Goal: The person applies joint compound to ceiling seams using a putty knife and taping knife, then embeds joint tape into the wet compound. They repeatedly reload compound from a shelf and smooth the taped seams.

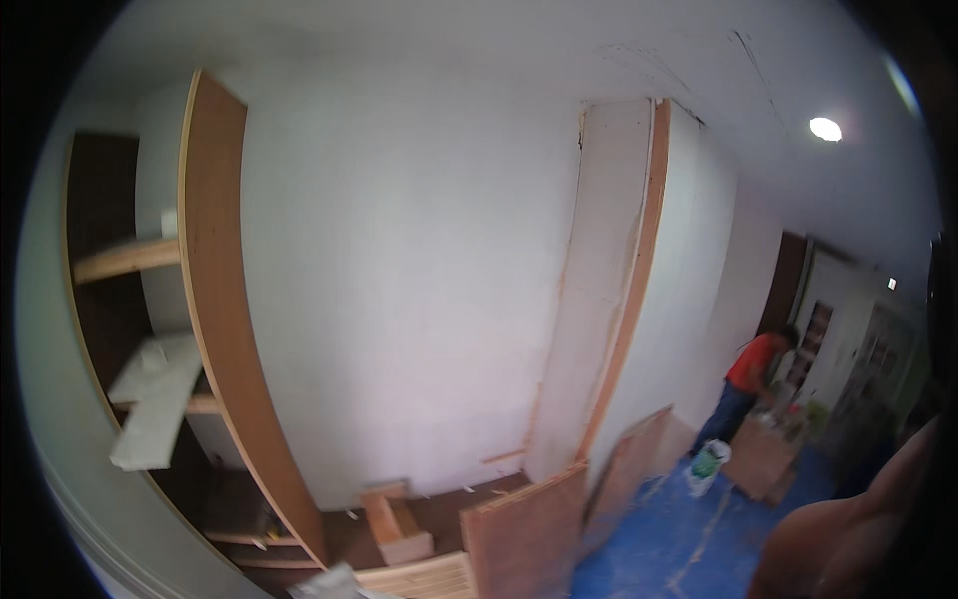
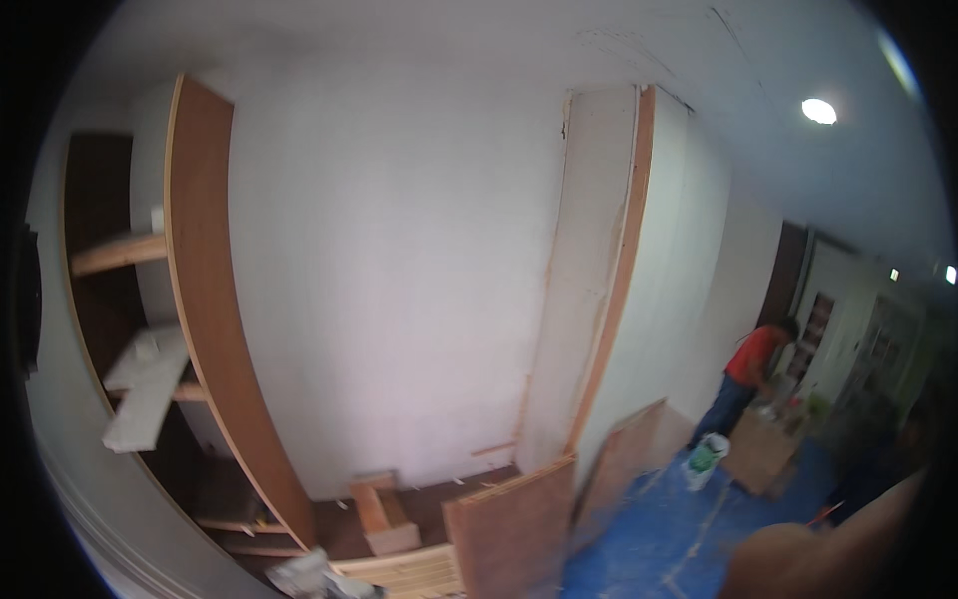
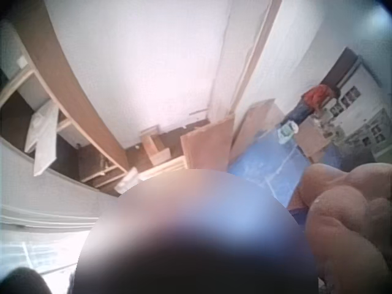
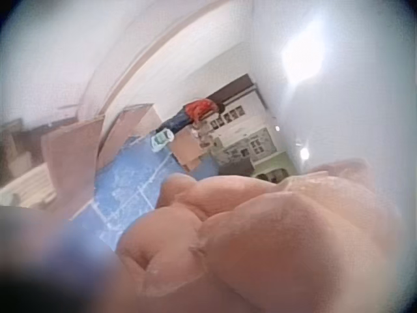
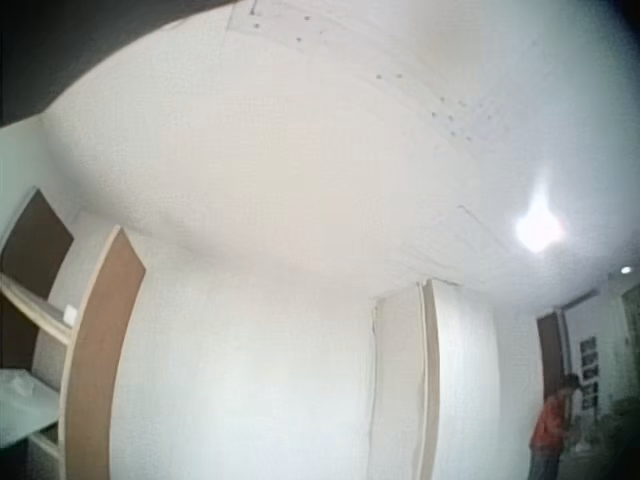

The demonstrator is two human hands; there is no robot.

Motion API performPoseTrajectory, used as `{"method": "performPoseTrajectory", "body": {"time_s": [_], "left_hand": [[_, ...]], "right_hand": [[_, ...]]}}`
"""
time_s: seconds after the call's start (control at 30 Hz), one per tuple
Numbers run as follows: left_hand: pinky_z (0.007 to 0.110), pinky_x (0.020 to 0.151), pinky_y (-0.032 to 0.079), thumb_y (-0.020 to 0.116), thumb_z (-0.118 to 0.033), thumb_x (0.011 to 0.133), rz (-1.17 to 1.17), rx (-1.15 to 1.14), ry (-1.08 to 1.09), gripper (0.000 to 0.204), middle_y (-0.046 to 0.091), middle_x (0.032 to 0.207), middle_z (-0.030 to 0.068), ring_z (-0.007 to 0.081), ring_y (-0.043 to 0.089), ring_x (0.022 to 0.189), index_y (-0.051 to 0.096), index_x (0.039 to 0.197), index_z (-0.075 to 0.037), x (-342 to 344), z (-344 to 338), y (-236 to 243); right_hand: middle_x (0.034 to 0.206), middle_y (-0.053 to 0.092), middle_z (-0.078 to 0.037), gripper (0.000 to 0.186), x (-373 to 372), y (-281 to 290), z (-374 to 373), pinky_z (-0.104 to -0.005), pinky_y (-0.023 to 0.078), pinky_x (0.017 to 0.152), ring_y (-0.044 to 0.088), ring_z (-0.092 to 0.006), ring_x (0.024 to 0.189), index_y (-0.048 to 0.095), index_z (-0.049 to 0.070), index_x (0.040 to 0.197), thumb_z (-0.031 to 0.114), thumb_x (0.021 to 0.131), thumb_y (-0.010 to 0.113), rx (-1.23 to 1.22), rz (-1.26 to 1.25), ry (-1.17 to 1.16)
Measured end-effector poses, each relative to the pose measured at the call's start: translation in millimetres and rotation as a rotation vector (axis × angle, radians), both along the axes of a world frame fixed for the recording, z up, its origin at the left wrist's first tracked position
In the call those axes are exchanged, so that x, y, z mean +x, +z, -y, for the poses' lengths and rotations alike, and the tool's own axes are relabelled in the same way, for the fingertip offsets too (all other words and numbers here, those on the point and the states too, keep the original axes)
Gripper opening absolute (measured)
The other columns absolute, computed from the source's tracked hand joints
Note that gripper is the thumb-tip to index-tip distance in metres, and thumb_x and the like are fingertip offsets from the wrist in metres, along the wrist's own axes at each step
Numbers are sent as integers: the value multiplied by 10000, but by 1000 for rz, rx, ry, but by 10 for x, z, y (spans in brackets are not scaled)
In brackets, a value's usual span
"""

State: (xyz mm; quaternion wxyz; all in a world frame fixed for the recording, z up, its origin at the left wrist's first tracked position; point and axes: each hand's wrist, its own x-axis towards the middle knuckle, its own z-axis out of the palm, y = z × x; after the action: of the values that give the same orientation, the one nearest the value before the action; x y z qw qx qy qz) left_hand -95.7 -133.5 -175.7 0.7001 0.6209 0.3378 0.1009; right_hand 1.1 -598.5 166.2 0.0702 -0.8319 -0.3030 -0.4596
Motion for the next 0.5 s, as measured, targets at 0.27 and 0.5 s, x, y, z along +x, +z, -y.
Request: {"method": "performPoseTrajectory", "body": {"time_s": [0.27, 0.5], "left_hand": [[292, 805, 474, 752, -212, 970, 256, -266, 64, 231, 679, 983, 2, 109, 600, 881, 685, 1101, -34, 177, -2, 331], [243, 706, 424, 687, -189, 1017, 428, -496, -82, 90, 678, 954, -9, 86, 567, 809, 674, 1048, -106, 563, 68, 530]], "right_hand": [[1055, 700, -155, 389, 357, 270, -219, -412, 535, 859, 668, -317, 966, 655, 16, 1228, 191, 897, 760, -11, -9, 87], [1058, 704, -165, 394, 282, -400, -819, -426, 538, 867, 672, -336, 974, 653, 16, 1235, 207, 905, 752, 400, -16, 154]]}}
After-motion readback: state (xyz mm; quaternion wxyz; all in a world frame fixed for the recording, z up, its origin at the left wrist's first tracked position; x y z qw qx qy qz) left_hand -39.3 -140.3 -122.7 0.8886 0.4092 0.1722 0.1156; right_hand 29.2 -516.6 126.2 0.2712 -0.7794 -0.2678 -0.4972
